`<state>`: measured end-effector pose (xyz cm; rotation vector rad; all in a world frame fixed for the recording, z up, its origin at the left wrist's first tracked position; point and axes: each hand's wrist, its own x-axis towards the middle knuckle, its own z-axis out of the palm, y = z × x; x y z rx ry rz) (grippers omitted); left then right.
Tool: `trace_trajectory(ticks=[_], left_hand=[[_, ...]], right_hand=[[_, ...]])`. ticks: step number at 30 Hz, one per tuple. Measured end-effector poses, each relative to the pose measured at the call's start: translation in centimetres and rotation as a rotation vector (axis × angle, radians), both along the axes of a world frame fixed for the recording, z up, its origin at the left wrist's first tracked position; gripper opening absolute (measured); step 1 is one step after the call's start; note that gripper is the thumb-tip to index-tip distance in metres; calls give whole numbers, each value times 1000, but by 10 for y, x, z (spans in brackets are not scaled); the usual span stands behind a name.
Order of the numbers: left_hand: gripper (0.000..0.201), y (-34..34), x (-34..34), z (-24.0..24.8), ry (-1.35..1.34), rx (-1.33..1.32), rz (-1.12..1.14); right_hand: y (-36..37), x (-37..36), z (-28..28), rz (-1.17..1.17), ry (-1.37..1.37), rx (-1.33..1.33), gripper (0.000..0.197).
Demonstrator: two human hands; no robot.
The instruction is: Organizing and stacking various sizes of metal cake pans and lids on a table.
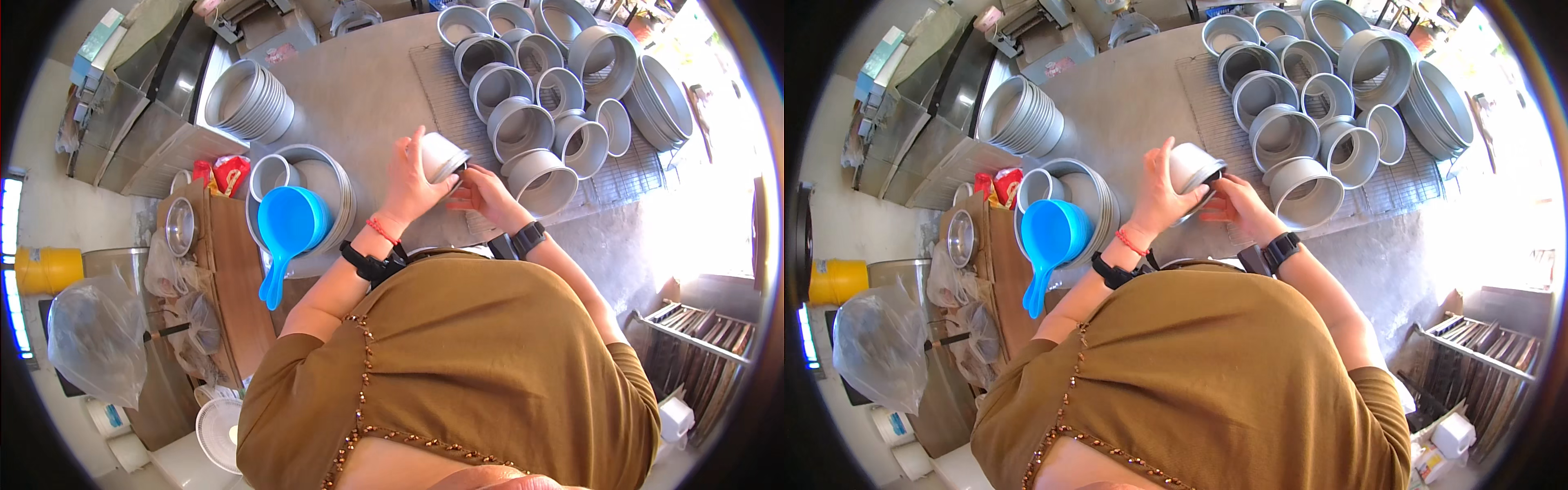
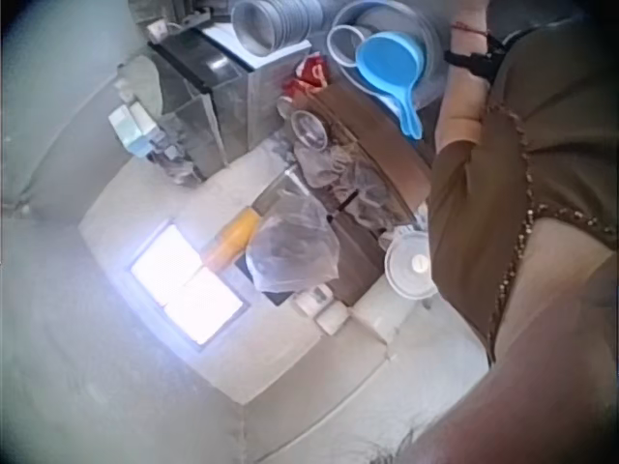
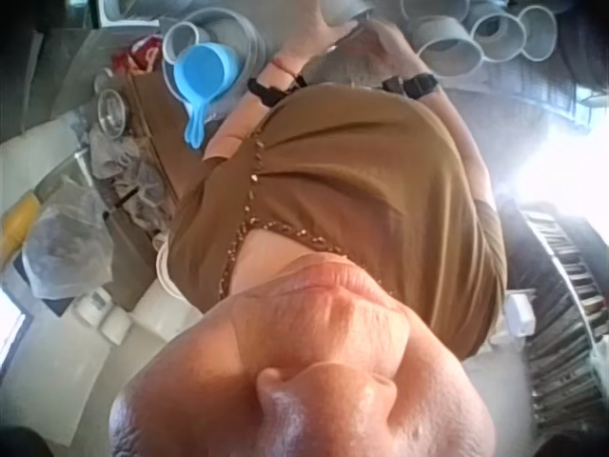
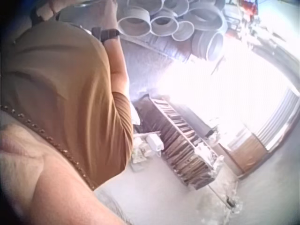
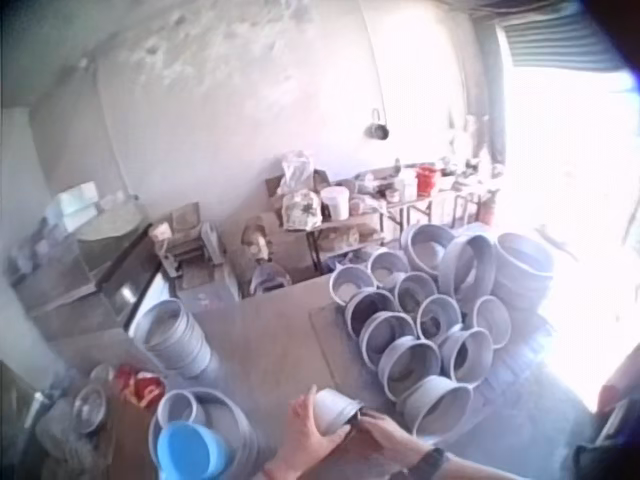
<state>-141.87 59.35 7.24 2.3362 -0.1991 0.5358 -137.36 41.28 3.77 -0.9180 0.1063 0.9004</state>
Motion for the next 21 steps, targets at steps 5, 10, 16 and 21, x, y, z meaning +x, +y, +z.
trace_trajectory(ticks=[5,10,16,21], left_hand=[[80,31,2,-27,102,-250,207],[75,52,0,-43,202,-349,422],[68,81,-6,-76,325,-511,492],[50,79,-10,-100,474,-761,462]], right_hand=[[18,-4,20,-65,-191,-462,54],[8,16,22,140,-522,-546,28],[-3,48,63,121,-545,-487,21],[-1,90,74,167,-644,-483,28]])
